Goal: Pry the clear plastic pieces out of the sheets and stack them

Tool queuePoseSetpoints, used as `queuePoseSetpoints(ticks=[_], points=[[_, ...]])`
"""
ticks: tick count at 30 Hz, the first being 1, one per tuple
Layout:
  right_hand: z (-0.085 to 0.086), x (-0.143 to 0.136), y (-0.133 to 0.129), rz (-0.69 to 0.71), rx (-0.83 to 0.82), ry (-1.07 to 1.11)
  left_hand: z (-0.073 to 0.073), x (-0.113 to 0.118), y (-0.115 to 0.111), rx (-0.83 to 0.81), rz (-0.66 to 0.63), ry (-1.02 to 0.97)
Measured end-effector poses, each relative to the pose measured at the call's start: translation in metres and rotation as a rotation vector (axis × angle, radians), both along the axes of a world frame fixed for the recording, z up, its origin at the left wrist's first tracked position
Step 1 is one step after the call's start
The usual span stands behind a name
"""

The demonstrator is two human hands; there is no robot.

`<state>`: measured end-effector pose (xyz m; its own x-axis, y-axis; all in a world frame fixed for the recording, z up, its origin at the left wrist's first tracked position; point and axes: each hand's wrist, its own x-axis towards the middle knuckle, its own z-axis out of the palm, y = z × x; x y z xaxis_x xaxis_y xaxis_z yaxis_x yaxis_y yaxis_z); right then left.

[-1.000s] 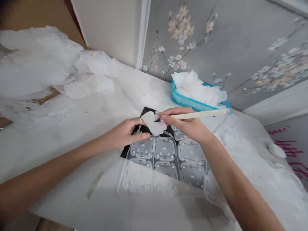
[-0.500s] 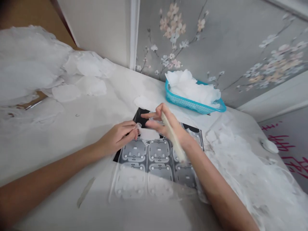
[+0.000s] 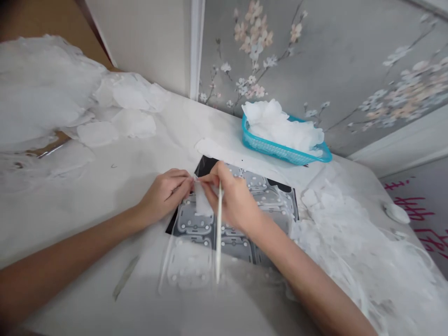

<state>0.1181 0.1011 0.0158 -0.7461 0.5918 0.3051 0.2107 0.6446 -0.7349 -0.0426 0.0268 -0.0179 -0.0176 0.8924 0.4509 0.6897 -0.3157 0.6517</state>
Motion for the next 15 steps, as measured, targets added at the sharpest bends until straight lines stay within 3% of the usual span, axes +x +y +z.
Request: queuePoseSetpoints(ticks=[5,7,9,13,15], points=[[0.002,-0.001,0.022,-0.106,-0.18,0.082,0.003,0.004,0.001,-0.112,0.025,0.003],[0.003,0.005,0.039,-0.197,-0.064,0.075,0.003,0.005,0.001,-0.176,0.065,-0.074],[0.005,0.017,0.062,-0.373,0.129,0.097,0.002,0.003,0.001,-0.257,0.144,-0.224],[0.019,0.054,0.111,-0.665,0.293,0.285,-0.002,-0.004,0.003,-0.322,0.272,-0.408],[0.03,0.068,0.123,-0.744,0.432,0.416,-0.003,-0.007,0.005,-0.318,0.301,-0.436]])
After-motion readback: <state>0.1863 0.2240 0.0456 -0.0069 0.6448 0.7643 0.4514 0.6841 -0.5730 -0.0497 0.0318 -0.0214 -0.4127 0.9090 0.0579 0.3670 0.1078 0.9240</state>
